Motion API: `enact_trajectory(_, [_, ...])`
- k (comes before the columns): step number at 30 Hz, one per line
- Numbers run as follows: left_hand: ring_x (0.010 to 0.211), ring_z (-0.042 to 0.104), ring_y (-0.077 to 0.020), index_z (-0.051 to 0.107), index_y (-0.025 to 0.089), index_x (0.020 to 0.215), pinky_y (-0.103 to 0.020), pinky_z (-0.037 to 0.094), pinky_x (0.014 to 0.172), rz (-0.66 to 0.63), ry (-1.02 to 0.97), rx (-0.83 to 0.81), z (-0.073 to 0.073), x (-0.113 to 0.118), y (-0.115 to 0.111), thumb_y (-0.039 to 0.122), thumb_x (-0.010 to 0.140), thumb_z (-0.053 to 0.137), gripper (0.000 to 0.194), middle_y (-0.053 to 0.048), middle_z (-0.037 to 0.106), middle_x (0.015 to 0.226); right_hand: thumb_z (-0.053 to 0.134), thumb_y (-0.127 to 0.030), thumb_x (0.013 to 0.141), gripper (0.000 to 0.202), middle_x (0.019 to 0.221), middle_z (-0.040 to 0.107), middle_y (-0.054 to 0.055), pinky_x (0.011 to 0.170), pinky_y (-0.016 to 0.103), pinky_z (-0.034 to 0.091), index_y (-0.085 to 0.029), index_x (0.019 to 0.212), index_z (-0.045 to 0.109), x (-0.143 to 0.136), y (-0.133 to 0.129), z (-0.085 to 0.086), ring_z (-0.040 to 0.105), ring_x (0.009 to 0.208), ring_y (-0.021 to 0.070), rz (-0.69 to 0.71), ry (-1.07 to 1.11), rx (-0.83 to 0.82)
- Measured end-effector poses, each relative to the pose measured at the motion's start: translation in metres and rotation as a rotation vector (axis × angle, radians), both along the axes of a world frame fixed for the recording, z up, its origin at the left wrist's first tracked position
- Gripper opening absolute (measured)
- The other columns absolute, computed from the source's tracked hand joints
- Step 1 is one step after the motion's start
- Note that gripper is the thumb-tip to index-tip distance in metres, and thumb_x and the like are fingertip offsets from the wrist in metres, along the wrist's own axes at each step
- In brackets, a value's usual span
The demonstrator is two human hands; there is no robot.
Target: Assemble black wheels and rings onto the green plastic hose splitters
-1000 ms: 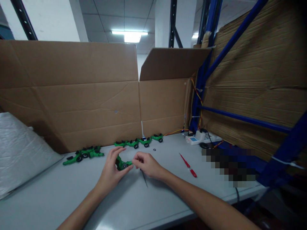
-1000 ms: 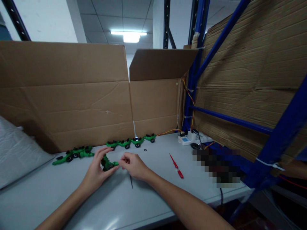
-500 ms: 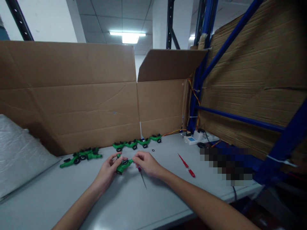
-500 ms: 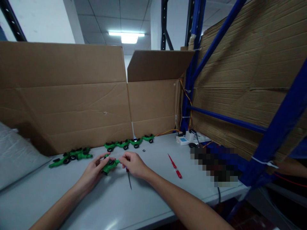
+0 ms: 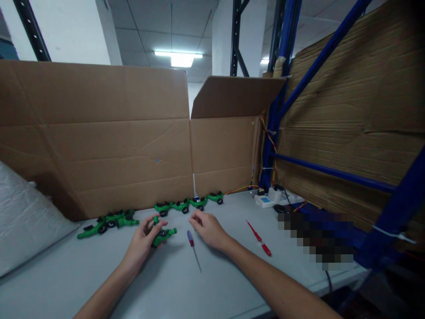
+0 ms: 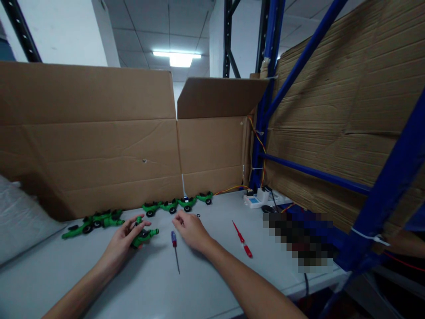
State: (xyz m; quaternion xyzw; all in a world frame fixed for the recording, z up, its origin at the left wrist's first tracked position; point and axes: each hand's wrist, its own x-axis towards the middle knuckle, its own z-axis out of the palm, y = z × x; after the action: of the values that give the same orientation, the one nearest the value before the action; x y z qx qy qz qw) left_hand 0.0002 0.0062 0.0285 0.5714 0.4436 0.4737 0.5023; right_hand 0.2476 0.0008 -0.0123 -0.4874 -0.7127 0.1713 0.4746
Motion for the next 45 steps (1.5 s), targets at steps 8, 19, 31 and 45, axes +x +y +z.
enact_trajectory(8, [0.077, 0.067, -0.0194, 0.069, 0.019, 0.129, -0.021, 0.049, 0.048, 0.040, 0.077, 0.076, -0.001, -0.003, 0.002, 0.063, 0.074, 0.080, 0.071, -0.007, 0.072, 0.105, 0.050, -0.022, 0.100, 0.017, 0.090, 0.072, 0.004, 0.073, 0.026, 0.041, -0.021, 0.093, 0.065, 0.039, 0.027, -0.014, 0.065, 0.082, 0.0196, -0.358, -0.117, -0.016])
enact_trajectory(19, [0.075, 0.061, -0.0177, 0.068, 0.016, 0.128, -0.022, 0.050, 0.056, 0.050, 0.108, 0.194, -0.015, -0.011, 0.016, 0.059, 0.078, 0.080, 0.067, -0.005, 0.067, 0.094, 0.055, -0.014, 0.097, 0.015, 0.102, 0.071, 0.009, 0.082, 0.027, 0.040, -0.021, 0.094, 0.068, 0.068, 0.034, -0.023, 0.066, 0.098, 0.0219, -0.552, -0.268, -0.159])
enact_trajectory(31, [0.086, 0.069, -0.0244, 0.074, 0.015, 0.113, -0.032, 0.055, 0.076, 0.083, 0.122, 0.309, -0.016, -0.013, 0.020, 0.057, 0.075, 0.082, 0.057, -0.009, 0.075, 0.096, 0.064, -0.014, 0.091, 0.008, 0.096, 0.071, 0.007, 0.083, 0.027, 0.041, -0.021, 0.088, 0.067, 0.066, 0.032, -0.025, 0.066, 0.097, 0.0222, -0.439, -0.342, -0.183])
enact_trajectory(45, [0.113, 0.069, -0.0292, 0.076, 0.022, 0.121, -0.039, 0.052, 0.100, -0.039, 0.397, 0.431, -0.017, -0.012, 0.012, 0.051, 0.092, 0.067, 0.042, -0.009, 0.077, 0.121, 0.060, -0.018, 0.093, 0.004, 0.082, 0.067, 0.000, 0.072, 0.026, 0.041, -0.021, 0.092, 0.062, 0.029, 0.017, -0.012, 0.063, 0.077, 0.0180, -0.121, -0.103, -0.062])
